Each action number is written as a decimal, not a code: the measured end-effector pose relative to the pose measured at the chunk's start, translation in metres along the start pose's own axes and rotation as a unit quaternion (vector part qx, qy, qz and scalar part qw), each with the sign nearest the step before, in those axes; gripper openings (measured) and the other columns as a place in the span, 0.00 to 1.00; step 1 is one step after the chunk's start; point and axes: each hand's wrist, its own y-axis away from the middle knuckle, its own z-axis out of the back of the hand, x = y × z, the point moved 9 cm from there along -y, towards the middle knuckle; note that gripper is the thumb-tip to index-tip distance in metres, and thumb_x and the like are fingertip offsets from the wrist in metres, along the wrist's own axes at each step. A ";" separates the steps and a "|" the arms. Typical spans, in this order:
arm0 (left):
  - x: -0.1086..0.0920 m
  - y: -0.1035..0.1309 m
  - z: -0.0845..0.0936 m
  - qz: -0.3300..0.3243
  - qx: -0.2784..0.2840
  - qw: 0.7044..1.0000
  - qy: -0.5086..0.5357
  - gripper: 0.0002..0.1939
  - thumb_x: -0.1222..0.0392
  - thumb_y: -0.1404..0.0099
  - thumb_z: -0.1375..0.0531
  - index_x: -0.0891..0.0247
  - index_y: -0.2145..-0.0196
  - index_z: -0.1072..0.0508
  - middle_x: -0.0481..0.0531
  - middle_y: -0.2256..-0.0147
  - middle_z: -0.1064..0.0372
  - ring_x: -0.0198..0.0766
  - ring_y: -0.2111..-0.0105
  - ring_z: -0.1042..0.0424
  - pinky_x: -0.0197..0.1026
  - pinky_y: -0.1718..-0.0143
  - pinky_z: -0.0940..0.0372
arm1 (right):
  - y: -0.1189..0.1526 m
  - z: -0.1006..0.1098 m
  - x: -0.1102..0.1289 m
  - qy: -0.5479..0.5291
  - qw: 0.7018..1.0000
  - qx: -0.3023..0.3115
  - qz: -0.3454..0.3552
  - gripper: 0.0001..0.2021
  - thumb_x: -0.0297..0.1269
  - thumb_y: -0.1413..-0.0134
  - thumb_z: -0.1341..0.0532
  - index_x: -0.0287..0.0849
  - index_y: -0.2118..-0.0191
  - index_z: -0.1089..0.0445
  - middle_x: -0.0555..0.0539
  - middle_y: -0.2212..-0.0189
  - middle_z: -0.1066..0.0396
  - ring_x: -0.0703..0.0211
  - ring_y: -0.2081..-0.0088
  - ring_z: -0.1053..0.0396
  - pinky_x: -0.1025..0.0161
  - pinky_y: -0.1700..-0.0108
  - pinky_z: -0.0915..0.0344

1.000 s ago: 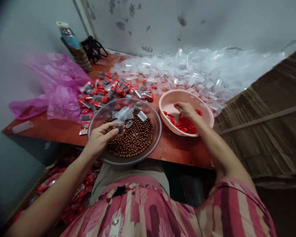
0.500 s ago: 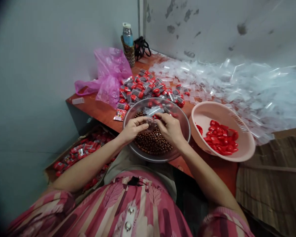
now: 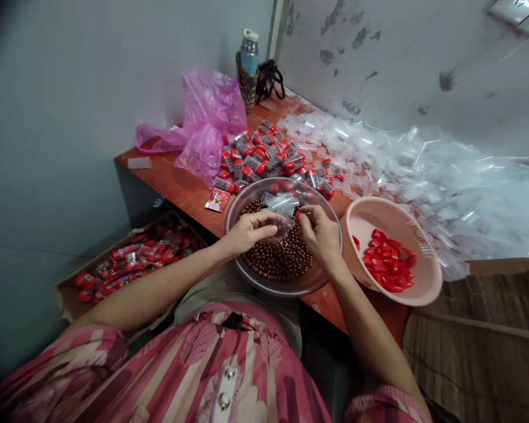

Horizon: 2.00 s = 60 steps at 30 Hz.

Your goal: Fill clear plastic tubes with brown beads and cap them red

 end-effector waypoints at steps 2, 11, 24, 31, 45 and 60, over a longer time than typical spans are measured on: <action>-0.005 0.001 0.000 -0.038 -0.004 0.997 -0.072 0.16 0.59 0.46 0.33 0.66 0.59 0.22 0.57 0.56 0.23 0.44 0.55 0.25 0.45 0.52 0.30 | 0.002 -0.004 0.014 0.110 0.991 -0.033 0.066 0.11 0.41 0.41 0.42 0.44 0.55 0.30 0.43 0.65 0.22 0.52 0.66 0.23 0.57 0.62 0.29; 0.002 -0.001 0.004 -0.013 -0.016 0.999 -0.041 0.17 0.58 0.46 0.34 0.66 0.59 0.23 0.56 0.58 0.24 0.43 0.58 0.25 0.47 0.54 0.29 | 0.014 -0.018 0.015 -0.069 0.996 -0.012 0.050 0.12 0.39 0.40 0.42 0.46 0.55 0.25 0.46 0.56 0.22 0.54 0.56 0.24 0.55 0.51 0.29; -0.014 0.003 0.003 -0.087 -0.030 0.970 -0.225 0.14 0.60 0.40 0.39 0.66 0.57 0.21 0.57 0.56 0.22 0.45 0.55 0.24 0.47 0.49 0.33 | 0.006 0.006 -0.001 -0.173 0.985 0.024 0.009 0.15 0.42 0.55 0.29 0.48 0.58 0.23 0.49 0.62 0.21 0.54 0.61 0.24 0.53 0.51 0.29; -0.025 0.013 -0.003 -0.128 -0.034 0.930 -0.343 0.13 0.61 0.38 0.40 0.60 0.57 0.20 0.51 0.58 0.20 0.42 0.57 0.23 0.41 0.51 0.33 | 0.013 0.005 0.049 0.077 0.975 0.087 0.188 0.10 0.43 0.47 0.35 0.49 0.59 0.24 0.48 0.63 0.21 0.53 0.63 0.24 0.57 0.56 0.28; -0.031 0.021 -0.010 -0.166 -0.030 0.917 -0.362 0.11 0.62 0.39 0.39 0.60 0.60 0.19 0.54 0.58 0.20 0.44 0.57 0.22 0.43 0.50 0.31 | 0.030 -0.001 0.060 0.097 0.967 0.086 0.220 0.05 0.40 0.43 0.37 0.46 0.64 0.26 0.48 0.72 0.28 0.59 0.71 0.30 0.63 0.66 0.33; -0.003 0.001 0.014 -0.023 -0.074 0.997 0.002 0.19 0.53 0.50 0.29 0.61 0.60 0.19 0.53 0.59 0.20 0.48 0.57 0.23 0.51 0.52 0.29 | 0.017 -0.007 -0.015 -0.409 0.906 0.102 -0.038 0.15 0.41 0.60 0.25 0.49 0.62 0.22 0.52 0.69 0.23 0.63 0.71 0.26 0.62 0.61 0.27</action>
